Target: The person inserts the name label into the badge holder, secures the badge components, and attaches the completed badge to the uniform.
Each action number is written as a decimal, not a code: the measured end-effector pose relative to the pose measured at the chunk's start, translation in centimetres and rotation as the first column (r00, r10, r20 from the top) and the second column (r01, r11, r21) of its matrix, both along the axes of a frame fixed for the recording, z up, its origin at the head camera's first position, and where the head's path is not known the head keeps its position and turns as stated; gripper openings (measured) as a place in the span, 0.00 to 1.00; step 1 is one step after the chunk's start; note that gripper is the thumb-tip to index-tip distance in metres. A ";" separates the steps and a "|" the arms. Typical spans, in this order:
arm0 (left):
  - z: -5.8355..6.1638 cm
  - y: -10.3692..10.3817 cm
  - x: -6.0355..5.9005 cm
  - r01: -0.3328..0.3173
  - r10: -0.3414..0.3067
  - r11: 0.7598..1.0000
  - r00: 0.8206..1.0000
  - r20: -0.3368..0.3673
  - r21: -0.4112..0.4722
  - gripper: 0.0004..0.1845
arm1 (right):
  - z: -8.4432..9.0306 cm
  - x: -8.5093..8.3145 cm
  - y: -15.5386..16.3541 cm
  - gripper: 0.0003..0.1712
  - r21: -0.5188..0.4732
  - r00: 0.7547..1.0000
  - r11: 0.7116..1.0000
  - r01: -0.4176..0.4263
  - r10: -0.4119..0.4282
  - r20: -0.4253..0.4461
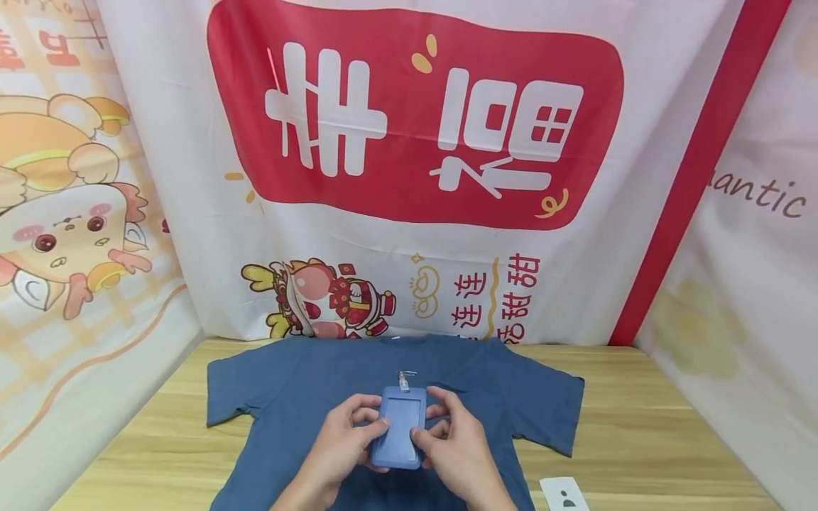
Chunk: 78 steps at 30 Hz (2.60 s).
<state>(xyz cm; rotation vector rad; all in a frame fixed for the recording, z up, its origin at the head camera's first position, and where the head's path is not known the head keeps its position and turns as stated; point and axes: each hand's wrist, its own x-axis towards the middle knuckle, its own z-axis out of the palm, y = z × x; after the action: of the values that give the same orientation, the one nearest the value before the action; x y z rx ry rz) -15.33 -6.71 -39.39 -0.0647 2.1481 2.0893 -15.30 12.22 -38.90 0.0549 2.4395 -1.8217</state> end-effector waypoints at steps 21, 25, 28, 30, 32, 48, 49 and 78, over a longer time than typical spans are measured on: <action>-1.3 -1.1 -1.0 -0.008 0.004 0.999 0.996 0.090 0.037 0.25 | -1.8 -0.2 -1.3 0.44 -0.025 0.999 0.999 -0.043 0.043 0.009; -1.4 -1.1 -0.9 0.028 -0.034 0.997 0.996 0.084 0.066 0.28 | -1.7 -0.2 -1.1 0.44 -0.055 1.000 0.998 -0.024 0.024 0.010; -1.5 -1.1 -0.2 0.045 -0.053 0.995 0.994 0.091 0.085 0.30 | -1.7 0.4 -1.0 0.44 -0.061 1.000 0.998 -0.006 0.007 0.025; -1.3 -0.9 0.1 0.046 -0.054 0.995 0.995 0.084 0.091 0.30 | -1.4 0.5 -1.0 0.44 -0.062 0.999 0.998 0.008 -0.006 0.034; -0.9 -0.6 0.2 0.044 -0.050 0.995 0.997 0.061 0.091 0.30 | -1.0 0.5 -1.0 0.43 -0.067 0.999 0.998 0.022 -0.020 0.034; 0.0 -1.7 1.0 0.021 -0.022 0.996 1.000 0.009 0.092 0.28 | -0.6 1.1 -1.6 0.41 -0.130 0.999 0.990 -0.049 0.050 0.000; 0.0 -1.8 1.0 0.024 -0.025 0.995 1.000 0.008 0.095 0.28 | -0.6 1.1 -1.6 0.40 -0.134 0.999 0.990 -0.053 0.053 -0.001; 1.6 -2.0 0.9 0.051 -0.053 0.997 0.998 0.035 0.056 0.28 | 1.2 1.7 -0.7 0.38 -0.196 0.999 0.980 -0.036 0.041 0.019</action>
<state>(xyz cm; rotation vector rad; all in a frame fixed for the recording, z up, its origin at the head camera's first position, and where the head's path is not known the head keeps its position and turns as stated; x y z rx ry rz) -14.43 -8.66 -37.77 -0.0408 2.0473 2.1008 -13.55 11.53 -37.66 0.0134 2.2179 -2.0209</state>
